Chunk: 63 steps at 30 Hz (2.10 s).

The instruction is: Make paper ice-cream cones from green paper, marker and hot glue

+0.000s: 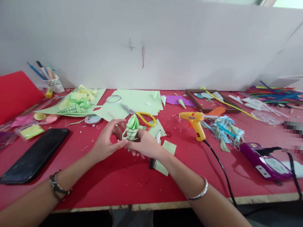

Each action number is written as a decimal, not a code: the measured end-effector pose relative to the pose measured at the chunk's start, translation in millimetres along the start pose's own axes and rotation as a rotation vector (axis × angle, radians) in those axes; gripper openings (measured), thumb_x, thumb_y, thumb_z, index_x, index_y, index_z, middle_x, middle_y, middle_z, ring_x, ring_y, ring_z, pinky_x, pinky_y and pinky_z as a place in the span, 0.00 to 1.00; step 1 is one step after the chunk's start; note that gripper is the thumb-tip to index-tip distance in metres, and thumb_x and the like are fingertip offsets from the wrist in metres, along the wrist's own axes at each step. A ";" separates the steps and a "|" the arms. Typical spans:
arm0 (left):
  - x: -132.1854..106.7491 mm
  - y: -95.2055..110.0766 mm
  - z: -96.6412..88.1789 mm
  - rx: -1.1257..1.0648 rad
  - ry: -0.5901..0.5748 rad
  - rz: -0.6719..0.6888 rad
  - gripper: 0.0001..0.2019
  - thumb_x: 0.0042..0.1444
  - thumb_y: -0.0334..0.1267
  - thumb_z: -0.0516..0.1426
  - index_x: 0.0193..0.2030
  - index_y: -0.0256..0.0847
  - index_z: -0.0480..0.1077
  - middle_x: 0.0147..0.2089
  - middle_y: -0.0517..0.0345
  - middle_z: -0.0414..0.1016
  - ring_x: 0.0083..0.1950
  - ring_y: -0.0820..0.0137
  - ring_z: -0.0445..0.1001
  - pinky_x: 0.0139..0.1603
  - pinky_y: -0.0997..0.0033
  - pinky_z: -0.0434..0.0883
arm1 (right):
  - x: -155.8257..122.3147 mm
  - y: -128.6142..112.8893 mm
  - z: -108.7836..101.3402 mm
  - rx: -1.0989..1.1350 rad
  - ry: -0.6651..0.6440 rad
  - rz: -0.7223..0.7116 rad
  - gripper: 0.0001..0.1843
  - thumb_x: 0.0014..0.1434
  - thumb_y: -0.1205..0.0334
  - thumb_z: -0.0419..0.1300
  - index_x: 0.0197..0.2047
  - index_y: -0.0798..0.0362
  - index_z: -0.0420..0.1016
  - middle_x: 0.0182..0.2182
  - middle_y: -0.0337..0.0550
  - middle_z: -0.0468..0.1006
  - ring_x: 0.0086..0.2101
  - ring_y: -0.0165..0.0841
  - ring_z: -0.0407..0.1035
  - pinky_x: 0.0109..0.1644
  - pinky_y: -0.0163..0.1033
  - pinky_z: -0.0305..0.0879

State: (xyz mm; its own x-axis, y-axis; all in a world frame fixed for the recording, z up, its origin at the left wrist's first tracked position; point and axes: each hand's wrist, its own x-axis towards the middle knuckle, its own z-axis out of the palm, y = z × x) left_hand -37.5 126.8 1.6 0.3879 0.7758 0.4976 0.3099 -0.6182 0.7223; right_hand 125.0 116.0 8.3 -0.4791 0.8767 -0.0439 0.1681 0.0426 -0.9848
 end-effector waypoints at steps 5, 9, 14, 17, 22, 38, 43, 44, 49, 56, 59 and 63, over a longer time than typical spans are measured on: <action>2.9 -5.5 4.0 -0.077 0.039 -0.088 0.19 0.48 0.42 0.56 0.47 0.37 0.62 0.37 0.56 0.64 0.28 0.77 0.64 0.26 0.77 0.65 | 1.8 3.3 0.8 0.173 -0.143 0.031 0.10 0.53 0.58 0.56 0.33 0.55 0.61 0.19 0.32 0.69 0.18 0.23 0.66 0.22 0.28 0.65; 3.2 -4.7 6.6 -0.167 0.024 -0.176 0.15 0.46 0.45 0.57 0.37 0.36 0.64 0.29 0.60 0.65 0.27 0.76 0.64 0.25 0.77 0.64 | 3.1 7.0 -0.2 0.135 -0.209 -0.030 0.10 0.55 0.57 0.54 0.35 0.55 0.62 0.24 0.35 0.71 0.16 0.20 0.64 0.19 0.26 0.60; 3.8 0.0 7.1 -0.338 -0.087 -0.385 0.17 0.42 0.47 0.59 0.31 0.36 0.63 0.25 0.61 0.66 0.25 0.75 0.65 0.25 0.75 0.65 | 2.6 5.2 0.1 0.033 -0.262 -0.049 0.09 0.54 0.59 0.55 0.32 0.57 0.66 0.24 0.36 0.72 0.17 0.18 0.60 0.20 0.26 0.58; 4.8 -1.3 7.1 -0.420 -0.036 -0.399 0.18 0.40 0.49 0.60 0.28 0.36 0.63 0.23 0.63 0.65 0.24 0.77 0.64 0.25 0.76 0.64 | 2.0 3.0 0.8 -0.025 -0.287 -0.056 0.08 0.54 0.61 0.55 0.29 0.58 0.68 0.19 0.34 0.70 0.18 0.19 0.59 0.22 0.27 0.57; 5.3 -3.8 6.3 -0.518 -0.031 -0.525 0.20 0.41 0.54 0.58 0.26 0.36 0.64 0.18 0.66 0.62 0.16 0.79 0.59 0.17 0.77 0.59 | 3.7 8.0 1.6 0.074 -0.315 0.018 0.13 0.58 0.58 0.49 0.36 0.59 0.69 0.23 0.39 0.74 0.17 0.19 0.62 0.22 0.27 0.57; 3.5 -3.4 -3.2 -0.242 0.135 -0.206 0.16 0.42 0.48 0.60 0.27 0.36 0.65 0.26 0.60 0.66 0.27 0.74 0.64 0.29 0.75 0.63 | 8.2 16.1 3.1 0.151 -0.221 -0.002 0.12 0.55 0.55 0.52 0.32 0.56 0.65 0.20 0.35 0.71 0.17 0.21 0.63 0.24 0.29 0.58; 2.8 7.1 -7.7 0.031 0.108 0.081 0.09 0.45 0.38 0.60 0.29 0.37 0.65 0.29 0.59 0.66 0.32 0.73 0.65 0.33 0.75 0.64 | 9.8 17.4 4.3 0.133 -0.246 -0.084 0.12 0.52 0.54 0.56 0.32 0.56 0.63 0.22 0.35 0.69 0.20 0.23 0.63 0.26 0.32 0.61; 2.7 8.8 -7.9 0.036 0.105 0.108 0.08 0.45 0.38 0.60 0.29 0.37 0.65 0.30 0.59 0.65 0.32 0.73 0.65 0.33 0.75 0.64 | 10.0 17.7 4.5 0.126 -0.236 -0.097 0.12 0.51 0.55 0.56 0.32 0.55 0.63 0.22 0.35 0.68 0.20 0.23 0.63 0.26 0.32 0.61; 1.5 12.9 -7.7 0.039 0.068 0.159 0.10 0.46 0.38 0.60 0.35 0.39 0.68 0.34 0.57 0.66 0.36 0.72 0.67 0.36 0.73 0.65 | 11.6 20.2 4.4 0.093 -0.166 -0.145 0.10 0.52 0.56 0.55 0.29 0.55 0.64 0.21 0.35 0.66 0.20 0.24 0.62 0.28 0.33 0.61; -0.9 13.5 -7.0 0.028 0.031 0.158 0.14 0.45 0.37 0.60 0.41 0.41 0.68 0.36 0.56 0.64 0.38 0.70 0.67 0.38 0.71 0.67 | 13.2 20.9 1.5 0.030 -0.057 -0.190 0.08 0.52 0.58 0.55 0.30 0.55 0.67 0.22 0.36 0.65 0.23 0.25 0.60 0.30 0.33 0.59; -1.3 10.8 -8.6 0.004 0.064 0.141 0.20 0.42 0.39 0.62 0.44 0.42 0.65 0.38 0.55 0.66 0.40 0.68 0.67 0.40 0.68 0.66 | 11.7 16.5 0.6 -0.047 -0.025 -0.188 0.09 0.53 0.59 0.54 0.29 0.56 0.68 0.22 0.36 0.65 0.24 0.25 0.60 0.29 0.33 0.58; 1.8 3.3 -11.8 -0.121 0.120 0.024 0.19 0.44 0.40 0.60 0.44 0.40 0.64 0.40 0.53 0.67 0.39 0.68 0.68 0.39 0.70 0.67 | 9.5 11.2 -0.8 -0.132 -0.041 -0.165 0.11 0.55 0.59 0.51 0.27 0.56 0.66 0.19 0.35 0.64 0.21 0.24 0.59 0.26 0.31 0.55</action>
State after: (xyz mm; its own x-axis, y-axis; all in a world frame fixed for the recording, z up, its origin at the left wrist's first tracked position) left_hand -46.0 127.7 10.5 0.2856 0.7747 0.5642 0.1916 -0.6229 0.7584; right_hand 123.0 125.1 -3.0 -0.5434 0.8327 0.1066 0.1951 0.2487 -0.9487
